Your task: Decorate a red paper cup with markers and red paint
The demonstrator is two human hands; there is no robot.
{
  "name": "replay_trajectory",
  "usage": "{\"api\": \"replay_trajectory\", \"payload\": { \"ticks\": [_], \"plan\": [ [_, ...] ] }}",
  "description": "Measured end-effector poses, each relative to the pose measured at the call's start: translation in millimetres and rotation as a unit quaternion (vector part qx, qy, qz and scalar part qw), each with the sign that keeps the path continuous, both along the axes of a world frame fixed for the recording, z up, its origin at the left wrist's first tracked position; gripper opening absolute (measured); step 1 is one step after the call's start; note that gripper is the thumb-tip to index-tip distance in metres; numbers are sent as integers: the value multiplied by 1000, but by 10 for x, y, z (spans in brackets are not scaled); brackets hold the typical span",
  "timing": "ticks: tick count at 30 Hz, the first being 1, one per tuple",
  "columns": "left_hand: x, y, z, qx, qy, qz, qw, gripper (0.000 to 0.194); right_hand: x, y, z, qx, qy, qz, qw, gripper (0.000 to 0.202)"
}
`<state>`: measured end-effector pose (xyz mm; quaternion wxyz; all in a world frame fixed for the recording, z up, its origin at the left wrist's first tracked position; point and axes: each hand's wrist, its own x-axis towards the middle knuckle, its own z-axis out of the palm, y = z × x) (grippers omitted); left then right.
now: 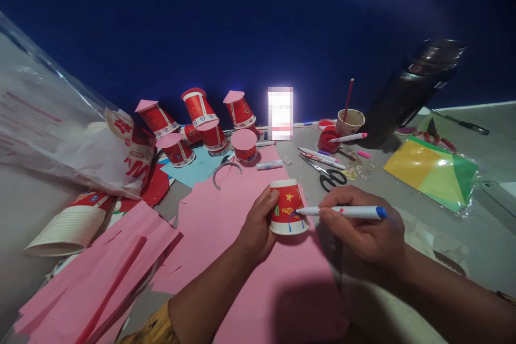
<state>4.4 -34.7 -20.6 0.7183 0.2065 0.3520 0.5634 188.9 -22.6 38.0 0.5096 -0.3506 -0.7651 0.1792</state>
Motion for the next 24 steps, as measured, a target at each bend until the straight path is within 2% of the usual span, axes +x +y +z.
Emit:
{"api": "replay_trajectory", "payload": {
  "ticks": [11, 24],
  "plan": [
    [-10, -2, -15, 16, 6, -6, 1000, 44, -13, -4, 4, -23, -1, 4, 1000, 14],
    [2, -15, -3, 14, 6, -6, 1000, 52, 7, -8, -27, -17, 8, 25, 1000, 13]
  ]
}}
